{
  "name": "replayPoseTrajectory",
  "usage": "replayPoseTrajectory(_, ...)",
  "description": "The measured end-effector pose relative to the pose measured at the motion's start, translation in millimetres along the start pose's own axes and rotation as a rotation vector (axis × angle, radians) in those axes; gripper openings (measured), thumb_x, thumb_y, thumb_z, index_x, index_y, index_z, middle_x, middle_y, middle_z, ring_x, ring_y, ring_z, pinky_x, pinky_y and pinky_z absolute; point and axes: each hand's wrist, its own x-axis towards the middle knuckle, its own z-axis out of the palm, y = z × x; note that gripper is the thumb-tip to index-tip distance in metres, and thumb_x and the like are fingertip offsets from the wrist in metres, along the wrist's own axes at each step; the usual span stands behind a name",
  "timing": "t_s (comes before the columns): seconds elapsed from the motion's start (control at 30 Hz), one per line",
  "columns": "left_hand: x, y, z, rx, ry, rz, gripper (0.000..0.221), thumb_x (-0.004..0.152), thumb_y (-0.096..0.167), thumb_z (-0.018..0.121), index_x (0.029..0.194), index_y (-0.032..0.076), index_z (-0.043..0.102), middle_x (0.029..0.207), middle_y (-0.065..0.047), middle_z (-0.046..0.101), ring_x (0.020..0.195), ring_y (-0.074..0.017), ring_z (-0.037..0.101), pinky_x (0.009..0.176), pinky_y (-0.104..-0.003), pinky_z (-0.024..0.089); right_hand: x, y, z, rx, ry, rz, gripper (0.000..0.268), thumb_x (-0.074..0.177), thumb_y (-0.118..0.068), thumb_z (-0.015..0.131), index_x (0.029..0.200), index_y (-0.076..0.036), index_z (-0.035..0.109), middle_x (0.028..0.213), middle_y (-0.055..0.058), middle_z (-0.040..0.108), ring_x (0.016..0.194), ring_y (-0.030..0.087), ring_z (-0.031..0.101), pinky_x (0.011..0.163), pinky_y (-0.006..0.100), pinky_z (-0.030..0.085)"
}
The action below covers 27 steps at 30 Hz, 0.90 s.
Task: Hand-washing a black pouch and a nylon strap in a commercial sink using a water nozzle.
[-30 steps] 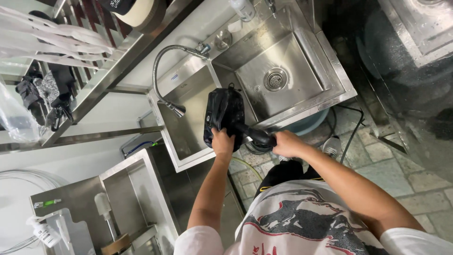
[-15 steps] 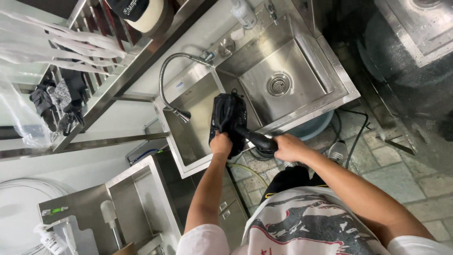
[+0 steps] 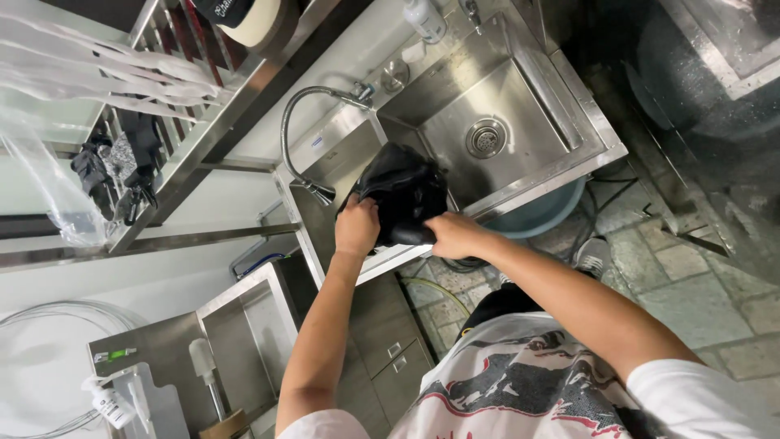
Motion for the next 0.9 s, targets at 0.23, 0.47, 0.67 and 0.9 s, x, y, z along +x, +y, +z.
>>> replayPoseTrajectory(0.23,22,20,1,0.051,0.003,0.040,0.017,0.091,0.018,0.065,0.097,0.007,0.076,0.111,-0.021,0.067,0.087,-0.0441,0.070,0.078,-0.051,0.057,4,20,6,-0.087,0.077,0.049,0.032,0.075,-0.014,0.066,0.106,-0.010,0.074,0.098,0.022,0.074,0.096,0.041,0.071,0.085,0.052,0.056)
replayPoseTrajectory(0.47,50,33,46,0.001,0.042,-0.110,0.018,0.094,0.017,0.063,0.097,0.003,0.075,0.112,-0.024,0.068,0.093,-0.0467,0.068,0.085,-0.052,0.056,2,48,-10,-0.175,0.196,0.151,0.039,0.073,-0.011,0.066,0.111,-0.007,0.072,0.093,0.023,0.074,0.091,0.040,0.072,0.080,0.052,0.057)
replayPoseTrajectory(0.67,64,17,82,-0.105,0.140,-0.077,0.017,0.091,0.015,0.065,0.098,0.002,0.075,0.107,-0.026,0.068,0.092,-0.0466,0.068,0.084,-0.051,0.055,-6,40,-41,-0.107,0.138,0.179,0.039,0.072,-0.012,0.068,0.110,-0.008,0.075,0.098,0.020,0.074,0.095,0.039,0.071,0.084,0.051,0.056)
replayPoseTrajectory(0.9,64,0,96,-0.160,0.168,-0.053,0.017,0.090,0.018,0.069,0.098,0.004,0.076,0.103,-0.023,0.070,0.092,-0.0448,0.067,0.084,-0.052,0.053,2,54,-37,-0.096,0.184,0.147,0.048,0.070,-0.011,0.068,0.118,-0.007,0.072,0.101,0.022,0.073,0.097,0.041,0.071,0.084,0.051,0.056)
